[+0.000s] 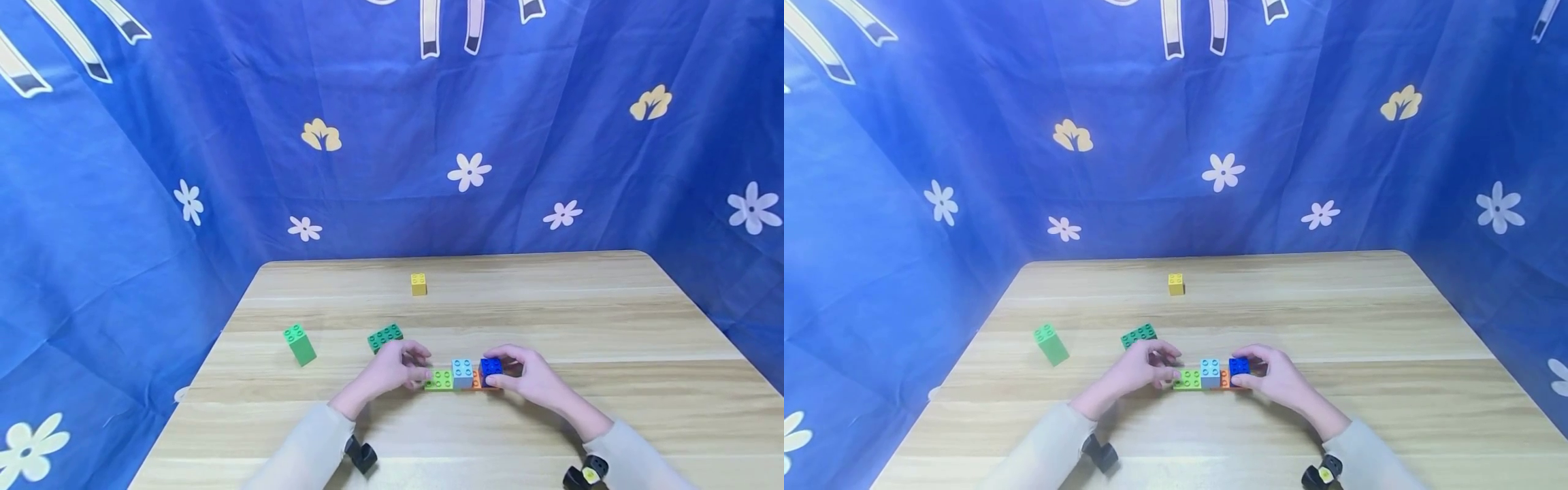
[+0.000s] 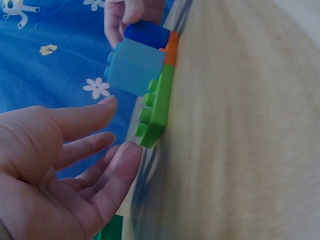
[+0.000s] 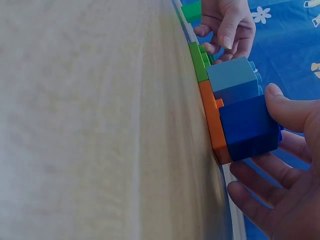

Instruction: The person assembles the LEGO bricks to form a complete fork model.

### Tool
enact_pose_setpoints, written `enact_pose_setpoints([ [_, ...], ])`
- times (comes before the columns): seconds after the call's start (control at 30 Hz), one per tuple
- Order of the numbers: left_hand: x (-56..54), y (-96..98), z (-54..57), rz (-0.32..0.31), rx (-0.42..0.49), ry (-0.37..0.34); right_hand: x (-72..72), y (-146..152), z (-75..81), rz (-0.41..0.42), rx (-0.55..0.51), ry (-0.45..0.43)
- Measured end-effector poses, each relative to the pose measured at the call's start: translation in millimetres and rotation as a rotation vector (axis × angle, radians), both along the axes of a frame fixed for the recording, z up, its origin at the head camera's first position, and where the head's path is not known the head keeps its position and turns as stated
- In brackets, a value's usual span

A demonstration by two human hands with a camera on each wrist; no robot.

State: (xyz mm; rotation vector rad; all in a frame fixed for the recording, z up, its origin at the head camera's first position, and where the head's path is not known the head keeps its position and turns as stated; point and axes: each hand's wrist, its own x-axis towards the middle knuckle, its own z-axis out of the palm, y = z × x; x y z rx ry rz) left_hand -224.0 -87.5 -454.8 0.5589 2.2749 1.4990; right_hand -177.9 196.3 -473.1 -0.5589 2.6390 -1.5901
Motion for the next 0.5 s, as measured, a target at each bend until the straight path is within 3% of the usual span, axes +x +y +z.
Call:
enact_pose_setpoints([
  [0.3,-16.2,-0.5,11.3,0.041,0.016,0.035,3.5,1,2.4,-0.031,-0.008,-0.046],
  [0.5,-34.5,-0.5,15.5,0.058,0.063,0.038,5.9,0,4.1,-0.043,-0.047,-0.077],
])
